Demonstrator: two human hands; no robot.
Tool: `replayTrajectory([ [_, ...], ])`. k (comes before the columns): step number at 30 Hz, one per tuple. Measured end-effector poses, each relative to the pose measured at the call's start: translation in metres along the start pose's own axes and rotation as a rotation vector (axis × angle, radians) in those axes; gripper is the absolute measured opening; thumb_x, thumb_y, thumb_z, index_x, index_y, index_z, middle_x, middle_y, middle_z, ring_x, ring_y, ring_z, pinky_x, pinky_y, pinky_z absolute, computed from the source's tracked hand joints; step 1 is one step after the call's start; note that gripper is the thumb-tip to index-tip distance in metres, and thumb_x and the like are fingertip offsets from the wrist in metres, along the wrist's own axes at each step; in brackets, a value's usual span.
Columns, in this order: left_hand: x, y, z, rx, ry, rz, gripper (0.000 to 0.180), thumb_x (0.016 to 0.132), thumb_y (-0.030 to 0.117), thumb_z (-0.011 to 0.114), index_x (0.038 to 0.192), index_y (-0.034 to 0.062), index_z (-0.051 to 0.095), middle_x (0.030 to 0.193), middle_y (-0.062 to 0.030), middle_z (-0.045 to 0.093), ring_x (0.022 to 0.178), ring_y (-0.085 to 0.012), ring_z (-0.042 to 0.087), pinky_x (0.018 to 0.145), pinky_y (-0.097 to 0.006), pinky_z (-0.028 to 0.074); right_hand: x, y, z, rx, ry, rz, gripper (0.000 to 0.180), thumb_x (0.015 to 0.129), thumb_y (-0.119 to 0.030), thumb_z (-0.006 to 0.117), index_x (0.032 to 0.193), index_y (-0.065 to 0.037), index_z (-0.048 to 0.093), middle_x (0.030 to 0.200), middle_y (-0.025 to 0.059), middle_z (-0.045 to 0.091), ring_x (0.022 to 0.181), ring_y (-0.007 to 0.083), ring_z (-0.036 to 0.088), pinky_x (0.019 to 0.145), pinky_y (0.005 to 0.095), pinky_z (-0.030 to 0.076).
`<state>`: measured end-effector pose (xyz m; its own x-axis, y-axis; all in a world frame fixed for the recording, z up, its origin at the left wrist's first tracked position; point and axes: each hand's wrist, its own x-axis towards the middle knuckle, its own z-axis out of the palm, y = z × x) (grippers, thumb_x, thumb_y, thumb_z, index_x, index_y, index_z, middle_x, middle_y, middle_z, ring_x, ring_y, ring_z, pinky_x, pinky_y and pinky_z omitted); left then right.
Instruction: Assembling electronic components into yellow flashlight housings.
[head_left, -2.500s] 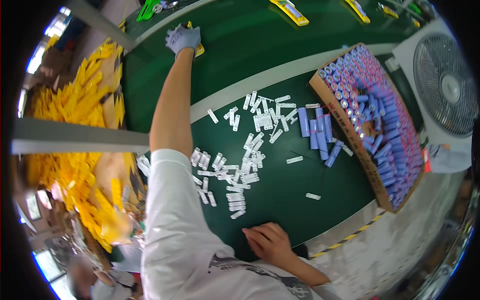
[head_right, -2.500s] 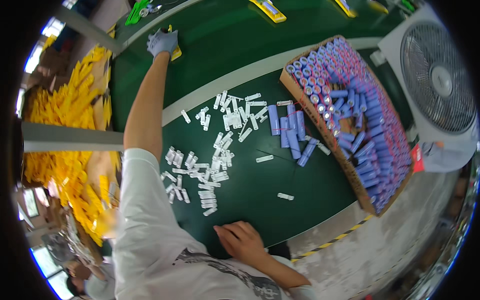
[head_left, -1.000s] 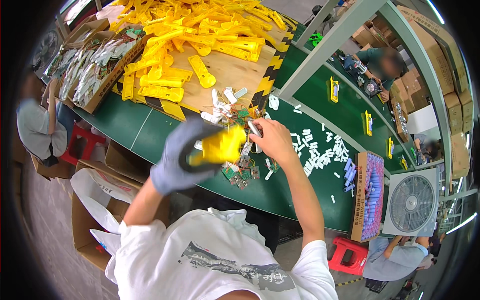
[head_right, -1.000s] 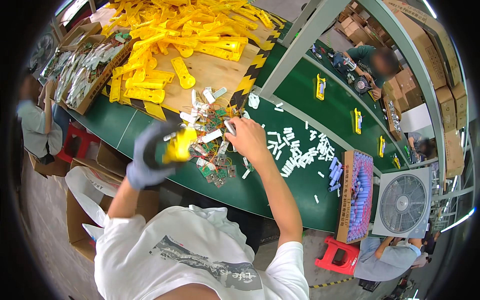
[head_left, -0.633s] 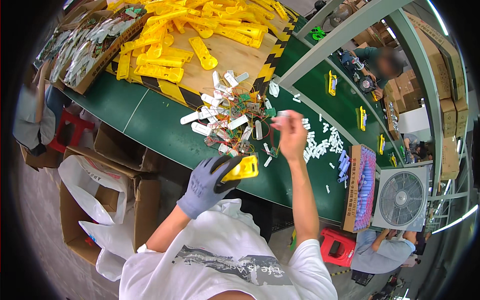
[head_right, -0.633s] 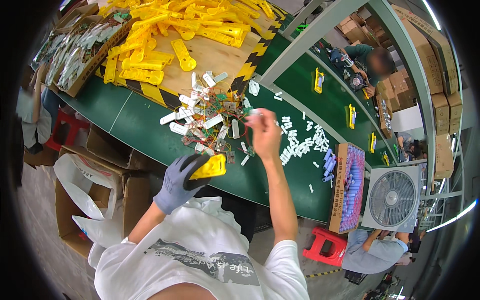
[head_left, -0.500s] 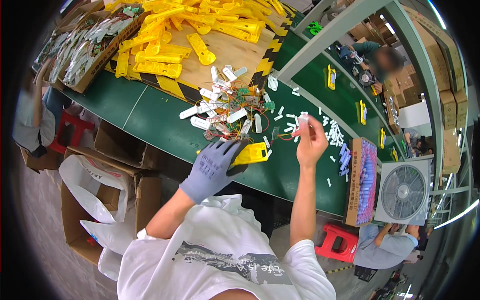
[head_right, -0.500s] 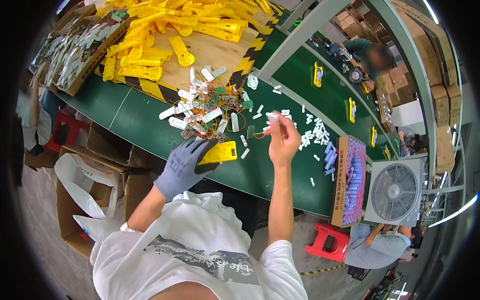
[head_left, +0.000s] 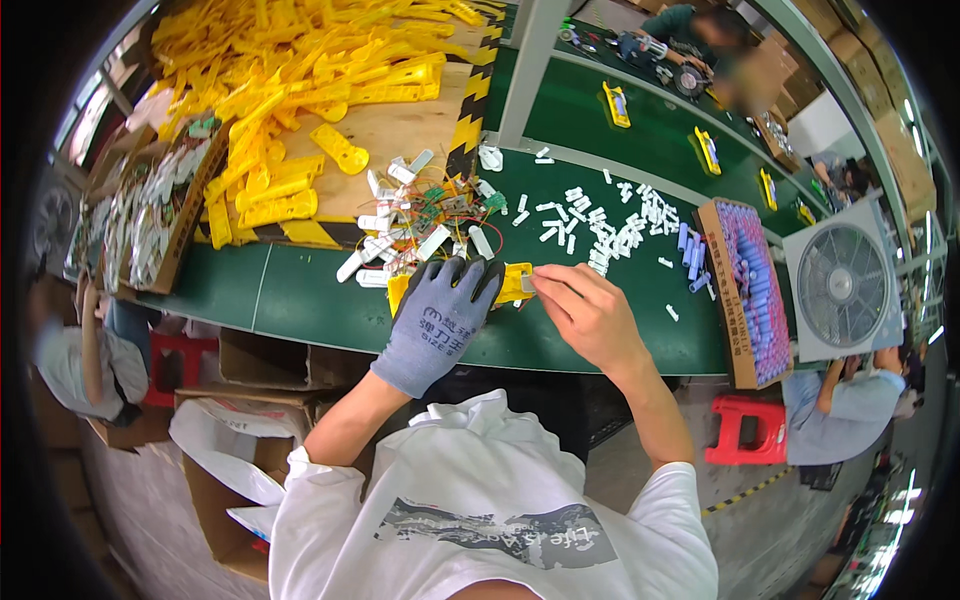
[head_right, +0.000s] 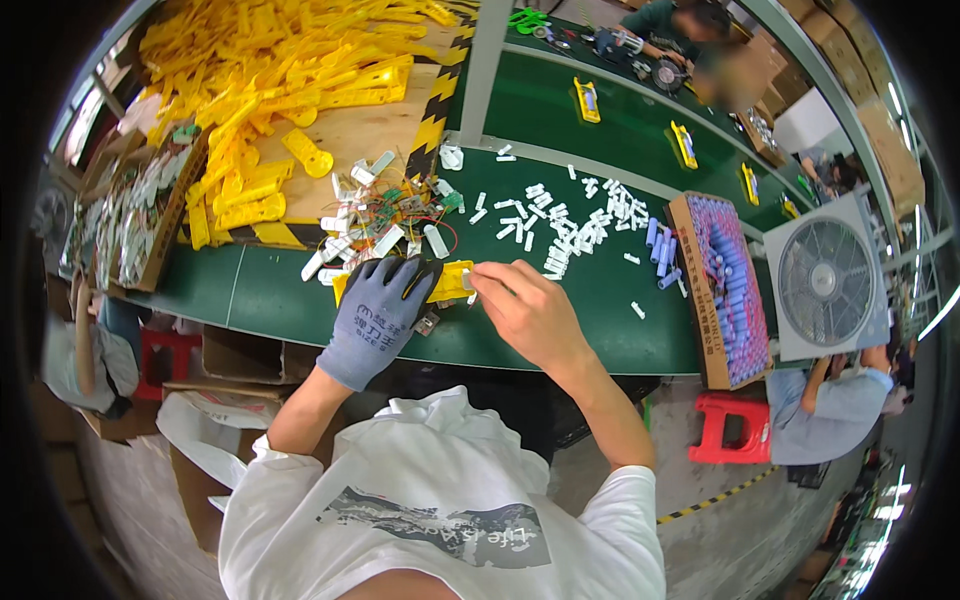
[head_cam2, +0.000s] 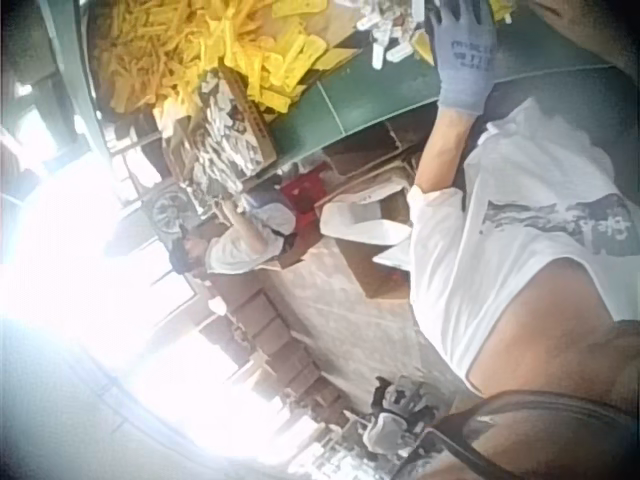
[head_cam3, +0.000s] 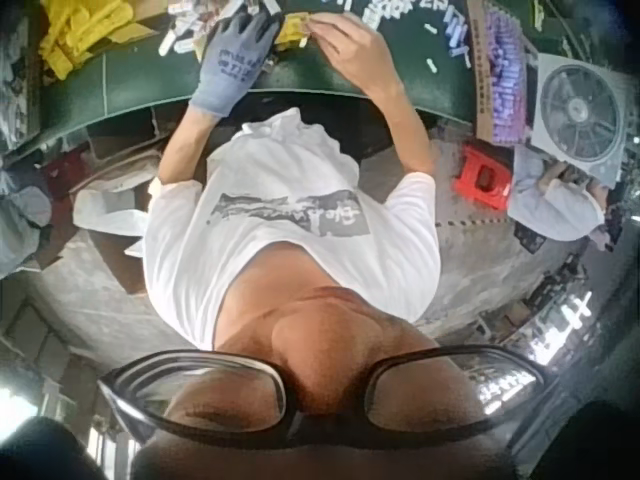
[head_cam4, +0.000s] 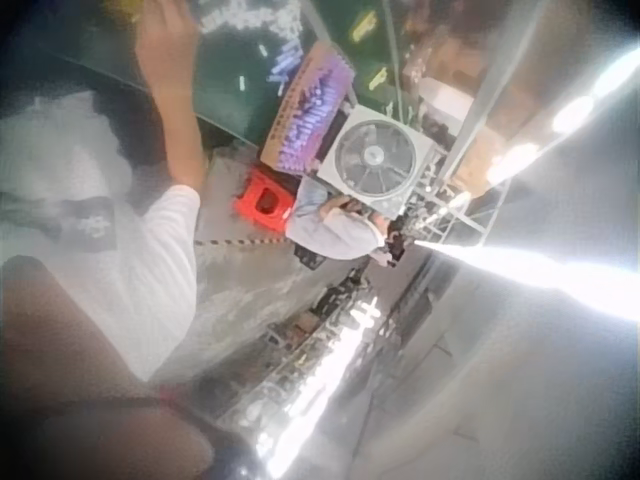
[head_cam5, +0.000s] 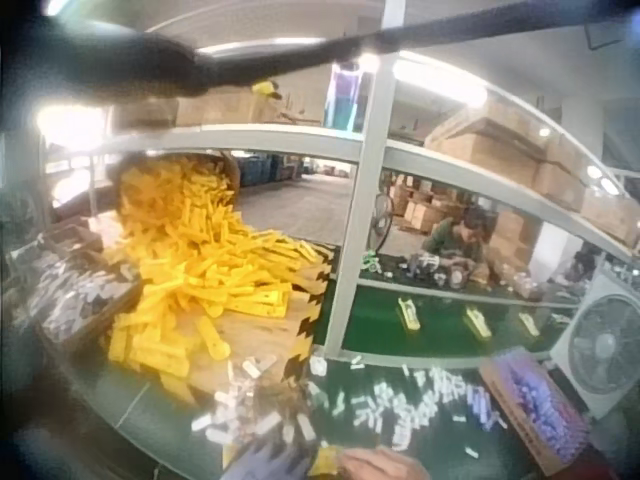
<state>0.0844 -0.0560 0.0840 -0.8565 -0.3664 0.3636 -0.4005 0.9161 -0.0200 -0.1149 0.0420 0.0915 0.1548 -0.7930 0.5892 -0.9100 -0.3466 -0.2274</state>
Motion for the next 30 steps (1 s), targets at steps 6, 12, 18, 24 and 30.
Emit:
replayTrajectory([
  [6,0.007,0.0,0.002,0.049,0.108,0.038,0.043,0.077,0.016,0.063,0.119,0.0092,0.061,0.119,-0.0089,0.056,0.107,-0.0283,0.054,0.09,-0.042,0.045,-0.007,-0.01,0.006,0.069,0.129,0.199,0.022,0.075,0.002,0.07,0.095,-0.006,0.066,0.098,0.0024,0.066,0.073,0.0216,0.064,0.062,0.0314,0.054],
  [12,0.016,0.007,0.007,0.179,0.112,0.152,0.048,0.075,0.017,0.063,0.122,0.0113,0.061,0.122,-0.0074,0.056,0.109,-0.0284,0.053,0.091,-0.043,0.045,-0.017,-0.016,0.006,0.243,0.182,0.563,0.026,0.074,-0.002,0.075,0.098,-0.006,0.065,0.094,0.0039,0.065,0.067,0.0186,0.066,0.059,0.031,0.052],
  [18,0.021,-0.015,0.011,0.152,0.102,0.355,0.051,0.077,0.02,0.062,0.127,0.0115,0.058,0.127,-0.0061,0.054,0.113,-0.0247,0.052,0.094,-0.042,0.044,-0.027,-0.006,0.0,0.719,0.195,0.849,0.028,0.074,-0.004,0.079,0.098,-0.001,0.066,0.083,0.0074,0.064,0.064,0.0153,0.067,0.057,0.0262,0.052],
  [24,0.025,-0.006,0.018,0.192,0.106,0.348,0.047,0.078,0.019,0.061,0.125,0.0129,0.06,0.126,-0.0052,0.055,0.111,-0.0245,0.053,0.093,-0.041,0.045,-0.044,-0.004,0.022,0.348,0.356,0.608,0.019,0.075,-0.007,0.08,0.088,-0.001,0.068,0.076,0.0063,0.063,0.062,0.0156,0.065,0.054,0.0258,0.05],
  [30,0.026,0.0,0.02,0.142,0.128,0.355,0.045,0.078,0.017,0.062,0.123,0.0155,0.062,0.124,-0.0029,0.057,0.111,-0.0239,0.055,0.092,-0.039,0.046,-0.055,0.003,0.034,0.667,0.398,0.692,0.02,0.075,-0.008,0.08,0.091,-0.003,0.068,0.082,0.0046,0.062,0.072,0.0107,0.062,0.061,0.0258,0.049],
])
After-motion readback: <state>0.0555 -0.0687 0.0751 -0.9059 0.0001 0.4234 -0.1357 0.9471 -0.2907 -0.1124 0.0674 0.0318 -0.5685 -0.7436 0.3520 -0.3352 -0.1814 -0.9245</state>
